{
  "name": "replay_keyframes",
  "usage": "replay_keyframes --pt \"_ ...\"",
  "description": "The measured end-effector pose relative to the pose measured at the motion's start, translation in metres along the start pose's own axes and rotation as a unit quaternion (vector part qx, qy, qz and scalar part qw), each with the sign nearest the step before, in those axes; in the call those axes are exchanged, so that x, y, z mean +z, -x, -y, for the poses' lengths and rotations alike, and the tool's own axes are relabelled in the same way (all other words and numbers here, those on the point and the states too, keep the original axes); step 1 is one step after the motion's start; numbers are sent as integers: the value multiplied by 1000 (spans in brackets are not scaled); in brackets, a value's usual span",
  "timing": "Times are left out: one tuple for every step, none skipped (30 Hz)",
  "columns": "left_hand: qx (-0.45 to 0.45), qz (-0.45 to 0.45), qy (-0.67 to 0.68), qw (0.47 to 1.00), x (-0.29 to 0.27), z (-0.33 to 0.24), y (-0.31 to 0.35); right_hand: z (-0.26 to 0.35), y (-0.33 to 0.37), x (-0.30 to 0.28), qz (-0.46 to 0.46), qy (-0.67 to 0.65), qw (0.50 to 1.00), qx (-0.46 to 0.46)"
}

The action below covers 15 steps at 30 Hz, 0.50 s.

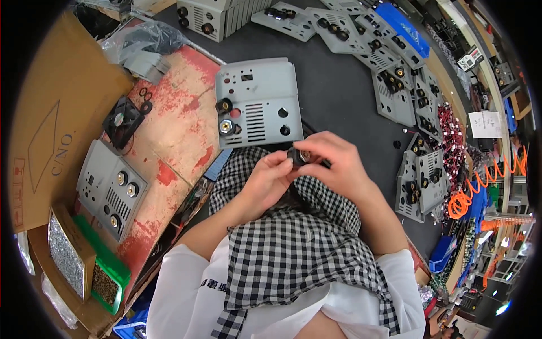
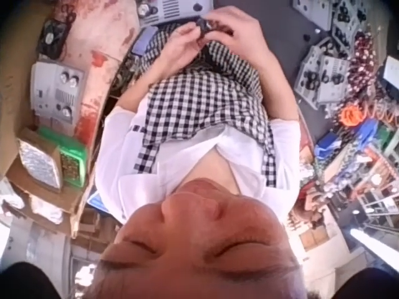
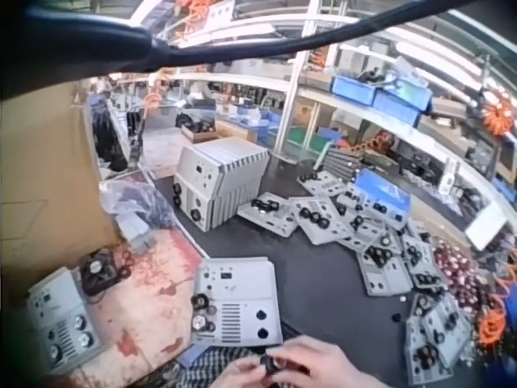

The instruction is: Inserting and securing components into metal enclosure panels at a workbench.

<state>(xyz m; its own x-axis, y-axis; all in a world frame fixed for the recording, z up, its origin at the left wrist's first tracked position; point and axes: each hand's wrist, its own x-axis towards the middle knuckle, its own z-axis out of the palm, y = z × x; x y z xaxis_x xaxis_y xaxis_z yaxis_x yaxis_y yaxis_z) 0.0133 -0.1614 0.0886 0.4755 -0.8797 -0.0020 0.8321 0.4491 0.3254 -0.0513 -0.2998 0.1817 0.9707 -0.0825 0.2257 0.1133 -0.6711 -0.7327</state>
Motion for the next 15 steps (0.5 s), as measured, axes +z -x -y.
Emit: replay_keyframes --pt "-13 -15 3 1000 1 -3 1 1 -2 4 -6 42 999 -13" --pt "-25 -31 6 999 1 -7 2 2 -3 7 -11 83 996 -26" --pt "-26 -30 8 999 -2 -7 3 2 -3 10 -13 104 994 -41" --pt "-33 -42 9 998 -7 -7 5 3 -3 13 -15 125 990 -58" --pt "-41 -55 10 998 -12 -7 7 3 -1 17 -8 130 989 -65" --pt "-40 -54 12 998 -16 -7 10 2 -1 18 2 135 988 -72" --pt "-43 -81 22 996 -21 -6 13 1 -2 21 -2 139 988 -72" --pt "-45 -107 32 993 -26 -5 15 0 -3 23 -6 144 987 -72" --pt "-37 -117 59 991 -39 0 15 -1 -5 21 -18 133 989 -57" --pt "-47 -161 52 984 -47 1 12 -4 -10 20 -29 123 991 -43" --pt "-56 -175 52 982 -55 3 7 -7 -15 18 -39 96 994 -30" --pt "-64 -189 52 979 -62 4 0 -11 -21 17 -46 54 997 -5" --pt "-64 -188 53 979 -61 2 -9 -15 -27 17 -40 22 998 36" --pt "-58 -187 46 980 -57 -1 -22 -18 -33 16 -36 -8 996 77" --pt "-52 -186 38 980 -54 -3 -31 -19 -35 14 -20 -65 990 125"
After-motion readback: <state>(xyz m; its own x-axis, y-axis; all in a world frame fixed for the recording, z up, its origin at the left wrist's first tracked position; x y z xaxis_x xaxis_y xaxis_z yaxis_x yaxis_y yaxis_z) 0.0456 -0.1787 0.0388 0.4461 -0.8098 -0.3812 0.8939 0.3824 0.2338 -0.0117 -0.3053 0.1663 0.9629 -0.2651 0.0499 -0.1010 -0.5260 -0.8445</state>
